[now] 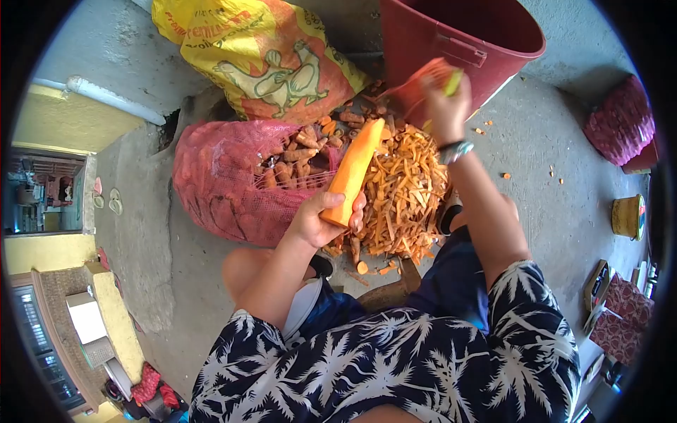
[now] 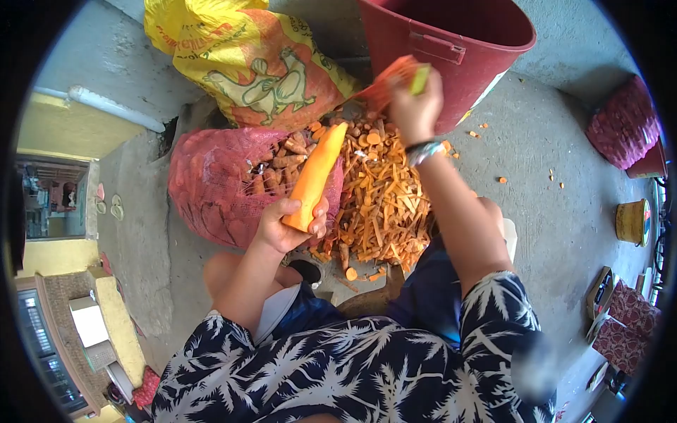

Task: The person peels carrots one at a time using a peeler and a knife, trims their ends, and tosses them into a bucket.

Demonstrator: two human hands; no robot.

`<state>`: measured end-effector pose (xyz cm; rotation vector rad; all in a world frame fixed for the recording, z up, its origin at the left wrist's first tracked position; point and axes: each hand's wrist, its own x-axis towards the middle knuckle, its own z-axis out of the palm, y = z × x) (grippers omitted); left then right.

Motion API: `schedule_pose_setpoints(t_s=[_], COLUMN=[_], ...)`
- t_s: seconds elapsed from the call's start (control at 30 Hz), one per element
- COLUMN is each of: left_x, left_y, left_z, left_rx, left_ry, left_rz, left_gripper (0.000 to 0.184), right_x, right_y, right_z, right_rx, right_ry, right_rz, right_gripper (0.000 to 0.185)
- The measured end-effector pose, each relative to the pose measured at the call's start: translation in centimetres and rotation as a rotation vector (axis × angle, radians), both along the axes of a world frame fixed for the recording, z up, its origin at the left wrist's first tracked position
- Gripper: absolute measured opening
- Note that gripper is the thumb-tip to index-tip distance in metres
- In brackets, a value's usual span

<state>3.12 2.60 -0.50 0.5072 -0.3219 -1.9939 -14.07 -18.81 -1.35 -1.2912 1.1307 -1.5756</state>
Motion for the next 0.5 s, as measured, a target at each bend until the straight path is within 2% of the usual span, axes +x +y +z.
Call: schedule_pose_setpoints(t_s=[0.03, 0.07, 0.13, 0.3, 0.37, 0.4, 0.43, 0.5], left_x=[-0.1, -0.3, -0.1, -0.1, 0.6, 1.3, 1.8, 2.7], left_y=[0.1, 0.1, -0.1, -0.9, -1.2, -1.2, -1.3, -1.3], left_z=[0.4, 1.2, 1.5, 1.7, 0.7, -1.0, -2.9, -6.1], left_rx=[0.001, -0.055, -0.159, -0.134, -0.004, 0.179, 0.173, 0.611], left_ry=[-0.003, 0.052, 0.155, 0.204, -0.035, -0.186, -0.186, -0.466], left_rz=[0.007, 0.028, 0.046, 0.153, 0.213, 0.231, 0.227, 0.228], left_gripper=[0.062, 0.063, 0.067, 0.063, 0.055, 0.046, 0.046, 0.035], right_x=[-1.4, -2.9, -5.4, -5.4, -5.4, -5.4, -5.5, -5.8], right_y=[-1.2, -3.4, -4.2, -2.1, -2.1, -2.4, -2.8, -2.6], right_z=[1.4, -0.1, -0.2, 0.4, 0.4, 0.0, -0.1, 0.2], right_rx=[0.109, 0.051, 0.126, 0.159, 0.170, 0.189, 0.207, 0.265], right_ry=[-0.049, -0.125, -0.280, -0.306, -0.326, -0.365, -0.402, -0.435], right_rz=[-0.123, -0.229, -0.089, 0.029, 0.033, 0.014, -0.004, 0.014], right_gripper=[0.026, 0.025, 0.022, 0.015, 0.012, 0.013, 0.013, 0.011])
